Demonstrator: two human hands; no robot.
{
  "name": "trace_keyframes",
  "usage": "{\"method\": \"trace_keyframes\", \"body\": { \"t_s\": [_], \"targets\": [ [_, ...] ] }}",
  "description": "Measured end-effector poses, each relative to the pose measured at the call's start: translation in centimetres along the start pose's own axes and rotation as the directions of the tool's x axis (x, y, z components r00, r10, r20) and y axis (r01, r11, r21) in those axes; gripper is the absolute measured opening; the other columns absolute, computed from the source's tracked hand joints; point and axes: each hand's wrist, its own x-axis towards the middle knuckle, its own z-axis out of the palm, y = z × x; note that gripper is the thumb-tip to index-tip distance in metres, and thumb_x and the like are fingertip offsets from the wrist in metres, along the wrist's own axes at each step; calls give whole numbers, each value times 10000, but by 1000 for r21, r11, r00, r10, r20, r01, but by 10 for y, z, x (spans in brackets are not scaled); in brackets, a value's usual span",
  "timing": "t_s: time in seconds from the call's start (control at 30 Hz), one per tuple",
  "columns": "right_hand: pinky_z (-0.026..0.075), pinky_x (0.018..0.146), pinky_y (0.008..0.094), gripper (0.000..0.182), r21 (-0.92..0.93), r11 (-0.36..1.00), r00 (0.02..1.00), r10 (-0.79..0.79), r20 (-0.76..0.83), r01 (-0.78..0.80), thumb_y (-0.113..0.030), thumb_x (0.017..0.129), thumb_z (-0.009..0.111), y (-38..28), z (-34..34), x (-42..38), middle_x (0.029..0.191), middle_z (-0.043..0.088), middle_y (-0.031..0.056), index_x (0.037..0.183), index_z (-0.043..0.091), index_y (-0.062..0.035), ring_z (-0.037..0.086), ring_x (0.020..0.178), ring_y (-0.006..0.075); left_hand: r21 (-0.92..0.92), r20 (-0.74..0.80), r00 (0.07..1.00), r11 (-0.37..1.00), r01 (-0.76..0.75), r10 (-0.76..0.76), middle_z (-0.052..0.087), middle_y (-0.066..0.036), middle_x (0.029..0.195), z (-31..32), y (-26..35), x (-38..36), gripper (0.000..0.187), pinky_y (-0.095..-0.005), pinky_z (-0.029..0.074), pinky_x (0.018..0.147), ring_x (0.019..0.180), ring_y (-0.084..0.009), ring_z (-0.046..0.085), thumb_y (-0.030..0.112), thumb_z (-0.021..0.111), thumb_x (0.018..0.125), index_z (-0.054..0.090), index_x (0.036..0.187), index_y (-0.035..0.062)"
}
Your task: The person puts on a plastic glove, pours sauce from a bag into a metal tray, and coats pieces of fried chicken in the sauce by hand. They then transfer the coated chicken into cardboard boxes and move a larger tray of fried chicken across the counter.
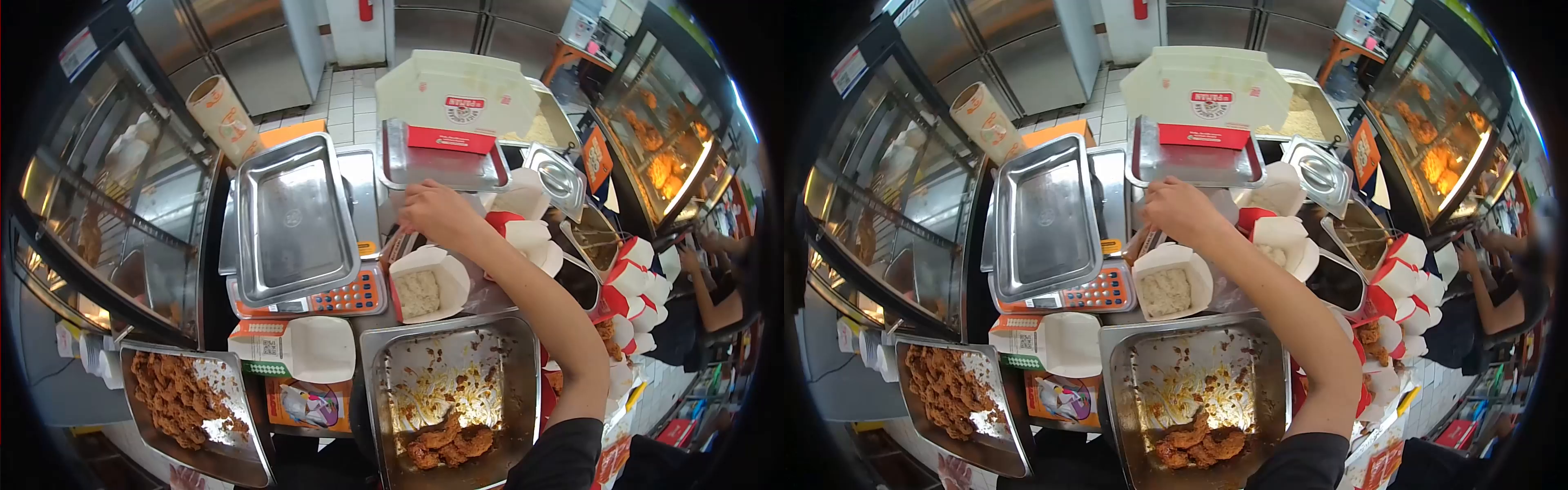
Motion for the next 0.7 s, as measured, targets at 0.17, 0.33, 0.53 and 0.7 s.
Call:
{"method": "trace_keyframes", "body": {
  "t_s": [0.17,0.33,0.53,0.7],
  "targets": [
    [520,784,427,112,146,974,985,167,36,-171,-77,792,604,17,8,6,859,678,134,823,711,-71,634,918,316,17,11,999,998,52,-52,624,-184,1176,-11,-15,-18,347,-399,504,911,1047,-308,621,191,513,948,597,1202,-31],
    [511,787,426,118,139,960,969,245,18,-245,-44,782,601,19,3,3,850,670,167,823,711,-35,632,913,330,15,23,998,998,60,-61,626,-186,1172,-7,-19,-20,347,-400,506,907,1043,-310,623,195,513,949,598,1199,-31],
    [499,785,418,123,124,954,956,283,-80,-273,-51,788,607,9,-23,3,822,656,166,838,709,-4,613,883,326,17,33,998,998,59,-60,628,-187,1167,-6,-23,-20,348,-402,509,902,1038,-312,625,199,513,949,601,1196,-31],
    [497,769,408,134,71,943,936,331,-121,-324,-13,793,624,-2,-57,8,879,650,167,902,699,6,608,866,331,-2,40,998,999,43,-43,630,-189,1163,2,-20,-15,349,-403,511,898,1034,-313,627,202,512,950,602,1193,-31]
  ]
}}
